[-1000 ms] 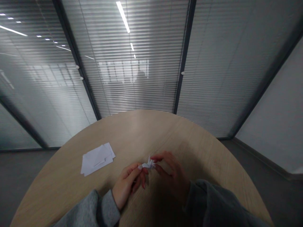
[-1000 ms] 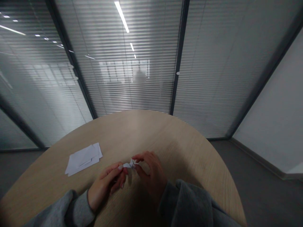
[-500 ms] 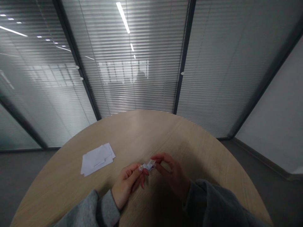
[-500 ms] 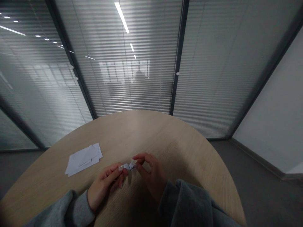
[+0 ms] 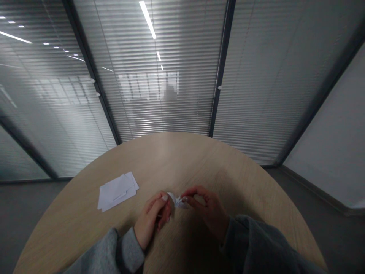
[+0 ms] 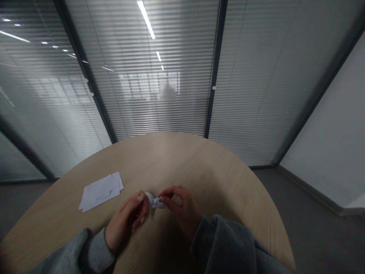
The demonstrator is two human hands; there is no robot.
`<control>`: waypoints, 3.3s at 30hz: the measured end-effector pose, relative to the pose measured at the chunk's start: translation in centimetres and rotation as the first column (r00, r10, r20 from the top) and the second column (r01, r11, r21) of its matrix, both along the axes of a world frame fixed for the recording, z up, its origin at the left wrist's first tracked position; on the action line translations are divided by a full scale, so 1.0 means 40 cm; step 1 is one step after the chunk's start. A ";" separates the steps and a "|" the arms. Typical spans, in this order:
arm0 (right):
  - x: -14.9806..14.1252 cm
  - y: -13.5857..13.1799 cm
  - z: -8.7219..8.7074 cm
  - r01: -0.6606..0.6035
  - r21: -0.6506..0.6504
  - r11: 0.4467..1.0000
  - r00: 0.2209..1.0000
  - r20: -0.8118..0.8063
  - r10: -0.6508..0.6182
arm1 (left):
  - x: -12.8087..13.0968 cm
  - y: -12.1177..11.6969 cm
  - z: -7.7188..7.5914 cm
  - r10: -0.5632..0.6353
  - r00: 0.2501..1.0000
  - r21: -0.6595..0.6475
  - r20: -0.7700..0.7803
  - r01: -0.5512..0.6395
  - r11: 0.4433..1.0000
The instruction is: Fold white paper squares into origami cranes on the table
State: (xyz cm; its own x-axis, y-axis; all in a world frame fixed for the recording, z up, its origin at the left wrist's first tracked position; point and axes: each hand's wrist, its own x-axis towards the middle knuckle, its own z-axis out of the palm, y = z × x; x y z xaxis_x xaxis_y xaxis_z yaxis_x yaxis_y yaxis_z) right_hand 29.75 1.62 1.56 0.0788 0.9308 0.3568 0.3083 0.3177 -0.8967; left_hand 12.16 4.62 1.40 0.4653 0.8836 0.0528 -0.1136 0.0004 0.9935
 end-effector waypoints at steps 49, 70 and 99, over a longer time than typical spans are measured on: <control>0.000 -0.017 0.032 -0.050 0.494 0.868 0.916 0.369 -0.157 | 0.010 -0.016 0.017 -0.093 0.987 -0.034 -0.130 0.090 0.995; 0.003 -0.021 0.034 -0.056 0.550 0.833 0.880 0.421 -0.218 | 0.014 -0.021 0.025 -0.065 0.998 0.123 0.005 0.064 0.990; -0.016 -0.032 0.037 0.043 0.458 0.888 0.971 0.188 -0.145 | -0.002 -0.027 0.012 0.113 0.942 0.384 -0.317 0.018 0.923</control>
